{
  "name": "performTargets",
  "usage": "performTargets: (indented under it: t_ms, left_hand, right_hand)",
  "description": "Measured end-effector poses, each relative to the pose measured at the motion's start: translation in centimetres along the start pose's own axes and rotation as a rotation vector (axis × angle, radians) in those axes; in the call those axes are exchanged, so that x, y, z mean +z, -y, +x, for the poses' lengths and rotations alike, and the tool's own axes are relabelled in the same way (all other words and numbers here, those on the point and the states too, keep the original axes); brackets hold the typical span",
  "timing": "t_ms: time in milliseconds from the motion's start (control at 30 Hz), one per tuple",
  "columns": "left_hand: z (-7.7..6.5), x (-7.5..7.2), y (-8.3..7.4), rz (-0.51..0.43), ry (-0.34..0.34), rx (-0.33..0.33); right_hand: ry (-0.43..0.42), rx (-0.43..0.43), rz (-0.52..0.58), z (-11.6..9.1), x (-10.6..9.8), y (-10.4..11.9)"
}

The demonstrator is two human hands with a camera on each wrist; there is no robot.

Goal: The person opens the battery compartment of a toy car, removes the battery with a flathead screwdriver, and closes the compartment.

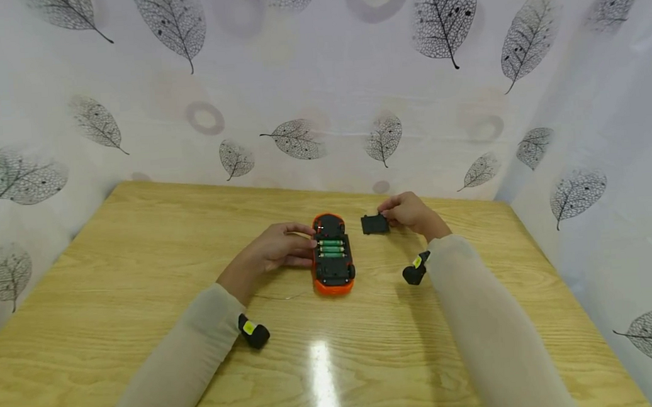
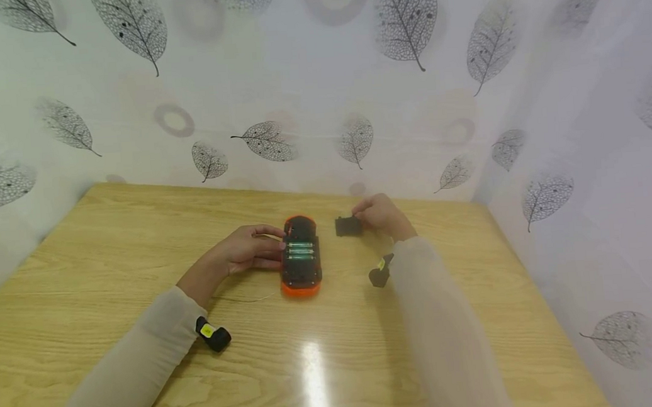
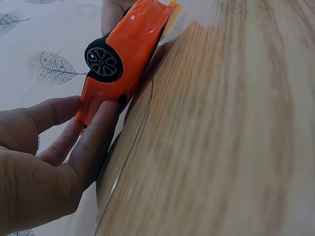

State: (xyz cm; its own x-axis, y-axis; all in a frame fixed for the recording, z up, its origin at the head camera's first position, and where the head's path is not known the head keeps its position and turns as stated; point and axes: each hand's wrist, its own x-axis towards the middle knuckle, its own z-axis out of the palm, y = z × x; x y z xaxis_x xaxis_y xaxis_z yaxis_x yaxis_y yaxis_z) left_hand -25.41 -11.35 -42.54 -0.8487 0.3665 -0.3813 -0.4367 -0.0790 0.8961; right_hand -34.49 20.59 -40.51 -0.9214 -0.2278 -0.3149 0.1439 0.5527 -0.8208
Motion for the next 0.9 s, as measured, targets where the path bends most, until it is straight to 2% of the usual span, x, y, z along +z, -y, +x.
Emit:
performTargets:
  t_ms: [467,667,900]
  left_hand:
    - [-0.1,0.1,-0.2,0.018,-0.002,0.005]
    - [-0.1,0.0,0.0,0.019,-0.005,0.006]
    - [-0.1,0.1,0.0,0.021,-0.009,0.007]
  right_hand:
    - [-0.011,-0.005,-0.061,-0.7,-0.5,-0.2]
    - [0.022,-0.037,-0.012,-1.7,-0.8,0.2]
    - [0.03,-0.068,-0.029,-2.6,-1.0,0.5]
